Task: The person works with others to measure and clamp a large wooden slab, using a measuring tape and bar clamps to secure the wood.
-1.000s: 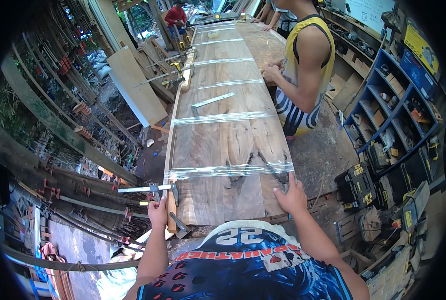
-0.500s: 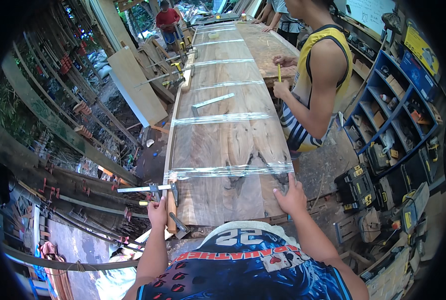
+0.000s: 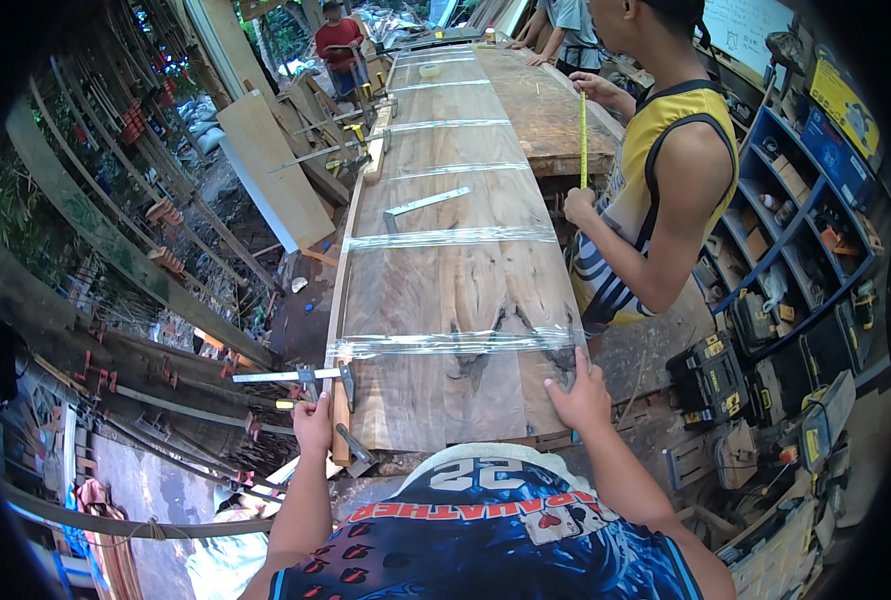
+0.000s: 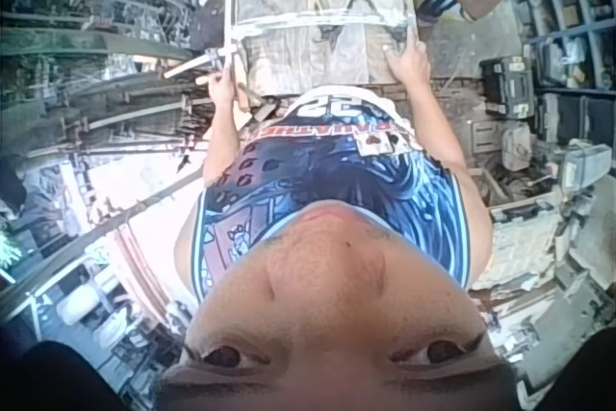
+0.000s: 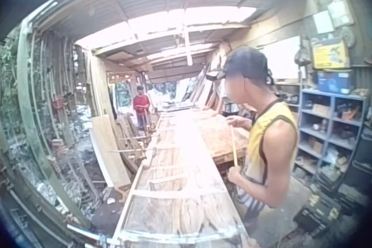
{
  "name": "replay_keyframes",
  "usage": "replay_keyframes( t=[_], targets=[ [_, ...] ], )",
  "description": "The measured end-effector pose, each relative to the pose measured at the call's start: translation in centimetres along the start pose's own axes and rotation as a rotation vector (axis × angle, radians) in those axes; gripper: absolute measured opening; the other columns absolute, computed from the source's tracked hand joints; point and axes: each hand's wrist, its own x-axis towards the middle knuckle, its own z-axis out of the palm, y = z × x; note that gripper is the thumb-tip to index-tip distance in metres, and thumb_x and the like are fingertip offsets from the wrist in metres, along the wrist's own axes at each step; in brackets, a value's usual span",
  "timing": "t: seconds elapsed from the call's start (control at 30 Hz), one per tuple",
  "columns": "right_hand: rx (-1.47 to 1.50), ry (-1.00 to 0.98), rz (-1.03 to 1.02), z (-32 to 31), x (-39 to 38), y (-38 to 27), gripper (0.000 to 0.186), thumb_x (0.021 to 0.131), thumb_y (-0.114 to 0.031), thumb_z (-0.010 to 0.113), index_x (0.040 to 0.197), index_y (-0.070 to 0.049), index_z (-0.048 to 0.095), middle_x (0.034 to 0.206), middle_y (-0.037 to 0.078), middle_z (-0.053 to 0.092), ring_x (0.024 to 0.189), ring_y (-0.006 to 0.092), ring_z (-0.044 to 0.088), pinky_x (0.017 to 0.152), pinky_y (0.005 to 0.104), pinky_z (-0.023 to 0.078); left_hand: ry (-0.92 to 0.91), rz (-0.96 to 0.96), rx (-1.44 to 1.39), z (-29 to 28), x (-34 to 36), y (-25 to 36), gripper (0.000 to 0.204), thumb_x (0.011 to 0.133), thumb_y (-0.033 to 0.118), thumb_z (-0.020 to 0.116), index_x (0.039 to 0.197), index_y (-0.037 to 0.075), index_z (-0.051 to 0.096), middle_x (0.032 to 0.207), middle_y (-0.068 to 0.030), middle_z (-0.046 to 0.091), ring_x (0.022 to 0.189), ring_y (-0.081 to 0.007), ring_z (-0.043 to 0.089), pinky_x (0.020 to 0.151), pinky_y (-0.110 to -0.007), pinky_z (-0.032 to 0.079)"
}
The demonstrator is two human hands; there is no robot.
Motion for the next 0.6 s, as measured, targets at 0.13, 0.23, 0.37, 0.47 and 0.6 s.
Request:
replay_keyframes(
  t=[0.13, 0.23, 0.37, 0.47, 0.6],
  targets=[
    [0.012, 0.002, -0.003, -0.16, -0.09, -0.14, 0.093, 0.084, -0.054, 0.071, 0.16, -0.017, 0.033, 0.141, 0.026, 0.05, 0.126, 0.0434, 0.057, 0.104, 0.0508, 0.048, -0.013, -0.018, -0.037, -0.11, -0.19, 0.32, 0.049, 0.089, 0.044, 0.079, 0.082, 0.002, 0.057, 0.089, -0.0096, 0.055, 0.078, -0.0198, 0.052, 0.076, -0.035, 0.047],
    [0.011, 0.006, -0.008, -0.02, -0.07, 0.0, 0.093, 0.084, -0.054, 0.071, 0.16, -0.017, 0.032, 0.141, 0.027, 0.05, 0.127, 0.0436, 0.057, 0.104, 0.0508, 0.048, 0.001, 0.004, -0.022, -0.11, -0.23, 0.36, 0.049, 0.089, 0.045, 0.079, 0.081, 0.002, 0.057, 0.088, -0.0089, 0.055, 0.075, -0.0188, 0.052, 0.074, -0.034, 0.046],
    [0.008, -0.014, 0.005, -0.08, 0.0, -0.07, 0.094, 0.084, -0.054, 0.072, 0.16, -0.016, 0.032, 0.141, 0.027, 0.05, 0.127, 0.0437, 0.056, 0.105, 0.0507, 0.048, -0.006, 0.0, -0.012, -0.15, -0.29, 0.45, 0.049, 0.089, 0.045, 0.079, 0.081, 0.002, 0.057, 0.087, -0.0081, 0.055, 0.075, -0.0184, 0.052, 0.073, -0.034, 0.046],
    [0.011, -0.012, 0.006, -0.01, 0.02, -0.01, 0.094, 0.084, -0.054, 0.072, 0.16, -0.016, 0.032, 0.142, 0.027, 0.05, 0.128, 0.0437, 0.056, 0.105, 0.0506, 0.047, -0.005, 0.0, -0.006, -0.15, -0.3, 0.49, 0.049, 0.089, 0.045, 0.079, 0.081, 0.002, 0.057, 0.087, -0.008, 0.055, 0.074, -0.0184, 0.052, 0.073, -0.034, 0.046],
    [0.013, -0.011, 0.008, 0.01, 0.02, -0.02, 0.093, 0.084, -0.053, 0.072, 0.16, -0.016, 0.033, 0.142, 0.028, 0.05, 0.128, 0.0439, 0.056, 0.106, 0.0505, 0.047, -0.009, -0.007, -0.013, -0.2, -0.31, 0.5, 0.049, 0.089, 0.045, 0.079, 0.081, 0.002, 0.058, 0.089, -0.009, 0.055, 0.075, -0.0193, 0.052, 0.074, -0.035, 0.047]
  ],
)
